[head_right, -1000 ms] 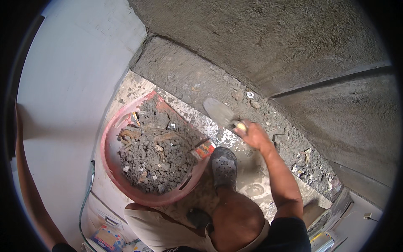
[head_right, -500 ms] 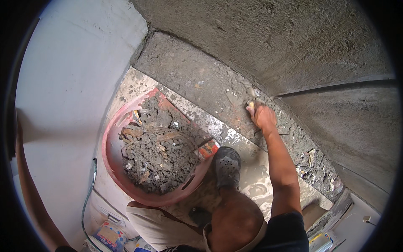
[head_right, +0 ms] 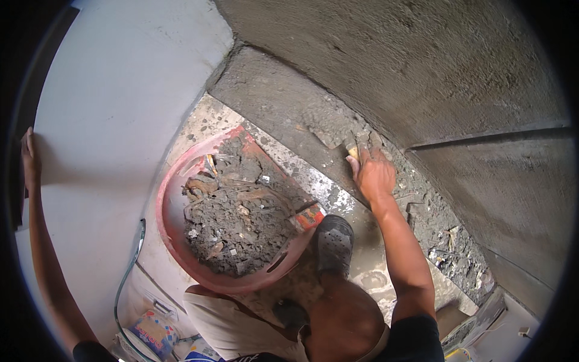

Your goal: The person scoops cement from a pink basin with a trowel and spreads it onto a floor surface, smoothing the area repeatedly. The person works near a white wall and tiled floor, using a trowel to apply and level the cement.

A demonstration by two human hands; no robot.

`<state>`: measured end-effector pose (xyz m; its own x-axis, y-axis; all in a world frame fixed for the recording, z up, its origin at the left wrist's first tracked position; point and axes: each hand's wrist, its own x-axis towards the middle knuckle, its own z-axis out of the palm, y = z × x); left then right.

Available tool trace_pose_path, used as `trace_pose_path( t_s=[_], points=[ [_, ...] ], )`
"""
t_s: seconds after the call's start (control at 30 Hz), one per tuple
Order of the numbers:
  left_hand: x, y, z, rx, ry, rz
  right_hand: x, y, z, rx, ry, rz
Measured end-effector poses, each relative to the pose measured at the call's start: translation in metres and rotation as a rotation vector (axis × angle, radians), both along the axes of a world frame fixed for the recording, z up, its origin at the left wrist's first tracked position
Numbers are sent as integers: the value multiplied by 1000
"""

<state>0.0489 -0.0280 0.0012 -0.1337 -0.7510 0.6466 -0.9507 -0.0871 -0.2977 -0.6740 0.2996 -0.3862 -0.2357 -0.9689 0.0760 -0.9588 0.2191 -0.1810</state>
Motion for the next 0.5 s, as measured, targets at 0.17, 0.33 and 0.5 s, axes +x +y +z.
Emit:
trace_pose_path(
  t_s=[0.17,0.33,0.5],
  points=[
    [-27,6,-10,13,99,61,65,14,66,1,-113,367],
    [-27,13,-5,8,108,73,82,12,73,271,-437,342],
    [-23,9,-2,-10,87,77,10,-26,22,620,-811,-110]
  ],
)
